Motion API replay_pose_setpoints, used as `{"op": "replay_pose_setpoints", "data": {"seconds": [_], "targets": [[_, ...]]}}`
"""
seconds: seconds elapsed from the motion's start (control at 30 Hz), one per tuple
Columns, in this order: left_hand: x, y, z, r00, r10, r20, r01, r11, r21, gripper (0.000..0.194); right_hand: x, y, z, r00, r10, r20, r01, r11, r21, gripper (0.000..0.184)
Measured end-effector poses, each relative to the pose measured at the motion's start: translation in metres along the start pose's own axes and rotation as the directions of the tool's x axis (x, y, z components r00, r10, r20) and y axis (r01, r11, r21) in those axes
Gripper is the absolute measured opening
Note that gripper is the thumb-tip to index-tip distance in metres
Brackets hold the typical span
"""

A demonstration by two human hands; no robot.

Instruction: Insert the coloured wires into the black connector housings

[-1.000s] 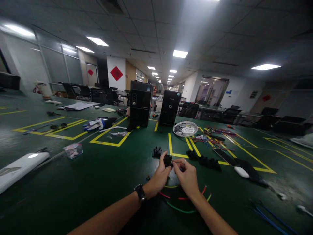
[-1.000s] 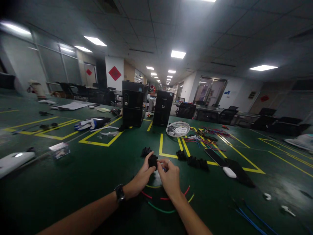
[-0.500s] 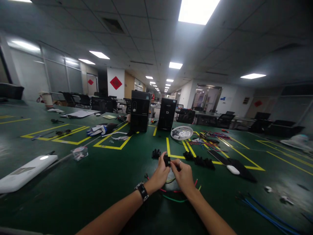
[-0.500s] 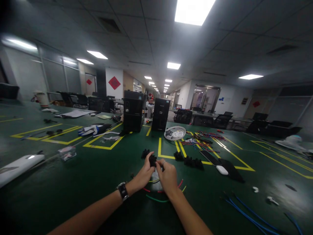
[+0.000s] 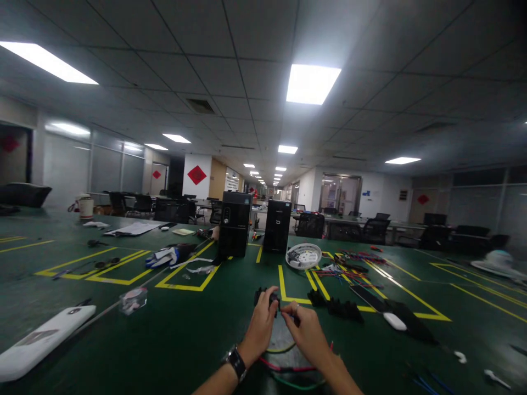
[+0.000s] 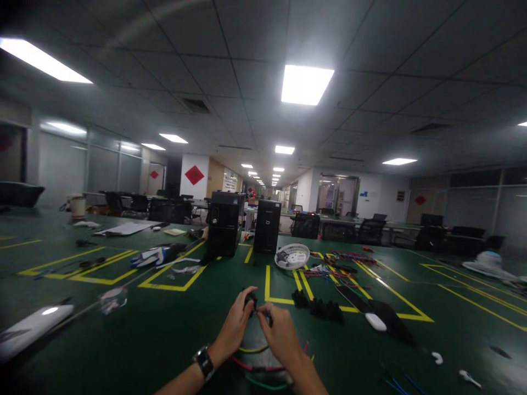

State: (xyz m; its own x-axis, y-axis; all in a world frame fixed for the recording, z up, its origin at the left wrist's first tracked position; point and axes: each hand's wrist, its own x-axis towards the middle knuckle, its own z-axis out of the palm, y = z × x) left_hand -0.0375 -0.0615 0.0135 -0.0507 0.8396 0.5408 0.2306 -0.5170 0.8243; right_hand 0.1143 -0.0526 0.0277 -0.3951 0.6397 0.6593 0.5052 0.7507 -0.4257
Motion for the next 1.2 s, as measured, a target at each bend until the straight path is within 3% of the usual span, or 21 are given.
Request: {"op": "replay_pose_setpoints", "data": {"seconds": [0.07, 0.17, 0.3, 0.37, 0.47, 0.53, 0.63, 0.7, 0.73, 0.77, 0.8, 0.87, 0.97, 1.03, 1.1, 1.2], "targets": [[0.001, 0.0, 0.005, 1.0, 0.006, -0.011, -0.006, 0.999, -0.031, 0.044, 0.001, 0.002, -0.009, 0.999, -0.047, 0.027, 0.048, 0.998, -0.032, 0.016], [0.009, -0.003, 0.013, 0.985, -0.063, -0.16, 0.043, 0.991, -0.129, 0.044, 0.003, -0.001, -0.004, 0.996, -0.049, -0.08, 0.047, 0.998, -0.028, 0.017], [0.02, -0.015, 0.007, 0.908, -0.2, -0.367, 0.131, 0.971, -0.202, 0.048, 0.005, -0.007, 0.021, 0.989, -0.055, -0.135, 0.056, 0.998, 0.003, 0.019], [0.02, -0.017, 0.0, 0.917, -0.178, -0.358, 0.124, 0.978, -0.168, 0.049, 0.006, -0.005, 0.022, 0.989, -0.092, -0.116, 0.09, 0.996, -0.025, 0.02], [0.014, -0.011, -0.003, 0.968, 0.001, -0.251, -0.014, 0.999, -0.05, 0.043, 0.007, 0.006, 0.005, 0.986, -0.111, -0.12, 0.1, 0.99, -0.098, 0.021], [0.012, -0.004, 0.003, 0.977, 0.093, -0.189, -0.097, 0.995, -0.012, 0.039, 0.005, 0.011, -0.007, 0.988, -0.099, -0.121, 0.085, 0.989, -0.117, 0.022], [0.017, -0.001, 0.012, 0.977, 0.008, -0.213, -0.041, 0.988, -0.148, 0.037, -0.001, 0.007, -0.006, 0.989, -0.038, -0.146, 0.027, 0.997, -0.073, 0.022], [0.026, -0.007, 0.005, 0.922, -0.2, -0.331, 0.06, 0.919, -0.389, 0.035, -0.007, 0.0, 0.008, 0.995, -0.021, -0.095, 0.018, 0.999, -0.035, 0.023], [0.031, -0.012, -0.003, 0.859, -0.326, -0.394, 0.088, 0.853, -0.515, 0.033, -0.01, -0.004, 0.015, 0.999, -0.033, -0.038, 0.032, 0.999, -0.02, 0.023], [0.036, -0.017, -0.014, 0.757, -0.469, -0.455, 0.085, 0.761, -0.643, 0.029, -0.012, -0.008, 0.022, 0.999, -0.048, 0.019, 0.049, 0.999, -0.011, 0.023], [0.041, -0.023, -0.027, 0.707, -0.516, -0.484, 0.081, 0.739, -0.669, 0.027, -0.013, -0.011, 0.027, 0.997, -0.054, 0.06, 0.054, 0.999, -0.005, 0.022], [0.047, -0.033, -0.051, 0.675, -0.565, -0.474, 0.103, 0.709, -0.698, 0.025, -0.013, -0.016, 0.031, 0.996, -0.011, 0.084, 0.011, 1.0, -0.001, 0.021], [0.046, -0.037, -0.062, 0.721, -0.579, -0.382, 0.158, 0.673, -0.722, 0.026, -0.009, -0.021, 0.027, 0.99, 0.037, 0.136, -0.03, 0.998, -0.054, 0.029], [0.041, -0.035, -0.048, 0.788, -0.541, -0.293, 0.184, 0.661, -0.727, 0.031, -0.005, -0.02, 0.024, 0.991, 0.009, 0.136, 0.007, 0.993, -0.117, 0.026], [0.034, -0.031, -0.026, 0.856, -0.486, -0.176, 0.228, 0.66, -0.716, 0.035, -0.003, -0.017, 0.024, 0.999, 0.002, 0.034, 0.003, 0.988, -0.155, 0.016], [0.023, -0.03, 0.004, 0.901, -0.434, -0.017, 0.306, 0.662, -0.685, 0.039, -0.001, -0.005, 0.025, 0.999, 0.018, -0.041, -0.021, 0.996, -0.087, 0.053]]}}
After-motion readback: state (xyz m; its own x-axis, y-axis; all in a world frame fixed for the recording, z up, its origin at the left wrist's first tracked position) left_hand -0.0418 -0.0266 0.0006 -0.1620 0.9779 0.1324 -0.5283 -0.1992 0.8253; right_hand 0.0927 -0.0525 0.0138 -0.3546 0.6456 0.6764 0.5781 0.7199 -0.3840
